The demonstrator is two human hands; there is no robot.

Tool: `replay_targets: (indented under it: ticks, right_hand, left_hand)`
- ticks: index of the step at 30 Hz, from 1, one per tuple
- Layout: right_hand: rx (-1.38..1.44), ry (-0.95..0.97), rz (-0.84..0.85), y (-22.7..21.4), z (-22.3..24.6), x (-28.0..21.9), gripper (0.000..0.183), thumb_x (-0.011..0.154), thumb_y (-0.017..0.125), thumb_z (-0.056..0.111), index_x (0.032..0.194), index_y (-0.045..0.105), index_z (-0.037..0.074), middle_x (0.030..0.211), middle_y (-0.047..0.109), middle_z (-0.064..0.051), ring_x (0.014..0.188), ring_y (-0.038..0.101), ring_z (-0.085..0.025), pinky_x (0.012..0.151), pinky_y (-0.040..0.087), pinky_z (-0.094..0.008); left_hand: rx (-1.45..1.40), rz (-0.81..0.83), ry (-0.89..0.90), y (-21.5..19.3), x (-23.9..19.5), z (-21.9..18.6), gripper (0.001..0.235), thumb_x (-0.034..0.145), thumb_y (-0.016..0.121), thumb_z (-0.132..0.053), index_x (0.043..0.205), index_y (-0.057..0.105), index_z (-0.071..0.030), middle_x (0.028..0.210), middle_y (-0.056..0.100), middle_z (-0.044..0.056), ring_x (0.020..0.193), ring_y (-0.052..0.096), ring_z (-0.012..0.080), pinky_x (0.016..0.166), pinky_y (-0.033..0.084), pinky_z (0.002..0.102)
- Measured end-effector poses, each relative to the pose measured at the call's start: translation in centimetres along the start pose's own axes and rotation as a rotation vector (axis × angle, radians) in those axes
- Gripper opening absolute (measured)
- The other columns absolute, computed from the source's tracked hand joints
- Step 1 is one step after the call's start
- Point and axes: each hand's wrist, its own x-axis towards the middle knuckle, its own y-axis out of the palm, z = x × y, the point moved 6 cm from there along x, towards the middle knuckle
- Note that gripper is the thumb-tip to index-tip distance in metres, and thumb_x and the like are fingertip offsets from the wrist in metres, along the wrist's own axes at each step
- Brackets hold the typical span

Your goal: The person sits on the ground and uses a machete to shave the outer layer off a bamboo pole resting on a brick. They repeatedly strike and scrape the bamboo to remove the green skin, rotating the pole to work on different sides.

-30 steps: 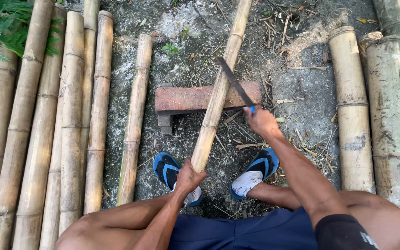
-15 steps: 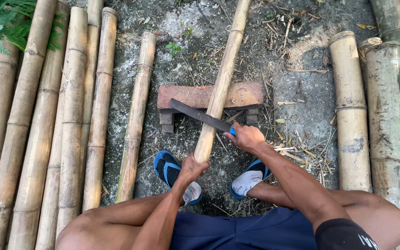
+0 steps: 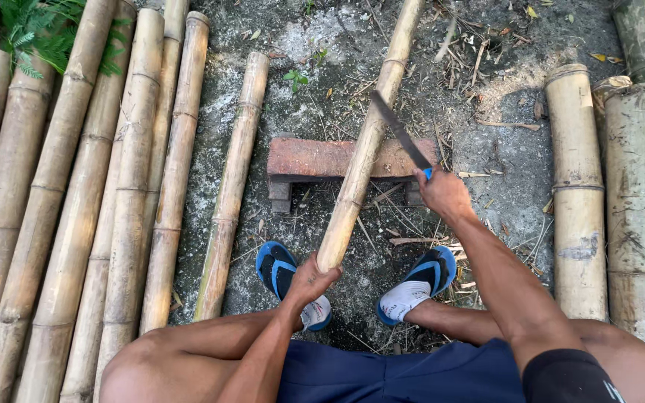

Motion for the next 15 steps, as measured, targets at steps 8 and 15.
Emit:
replay_targets:
  ticks: [8,15]
  right_hand:
    - [-0.189,-0.429,0.279,8.7,7.8,-11.6,0.059,0.101,0.036,0.063,0.115,0.049,0.007,0.084,0.075,-0.019,0.077,0.076,-0.038,0.069,0.061,-0.052]
    - [0.006,-0.071,0.187,3.6,3.1,-3.2,0.062,0.106,0.03,0.061,0.117,0.053,0.004,0.09,0.075,-0.022,0.08,0.075,-0.037,0.071,0.062,-0.051]
  left_hand:
    - [0.308,-0.145,-0.072,0.2,-0.8,-2.0,0.068,0.075,0.076,-0.038,0.124,0.054,0.004,0.104,0.071,0.032,0.098,0.072,0.0465,0.088,0.057,0.051]
    - [0.098,-0.06,-0.099,0.1,-1.4,-1.9,0.067,0.074,0.072,-0.033,0.126,0.051,0.004,0.103,0.073,0.027,0.09,0.078,0.0356,0.079,0.063,0.044]
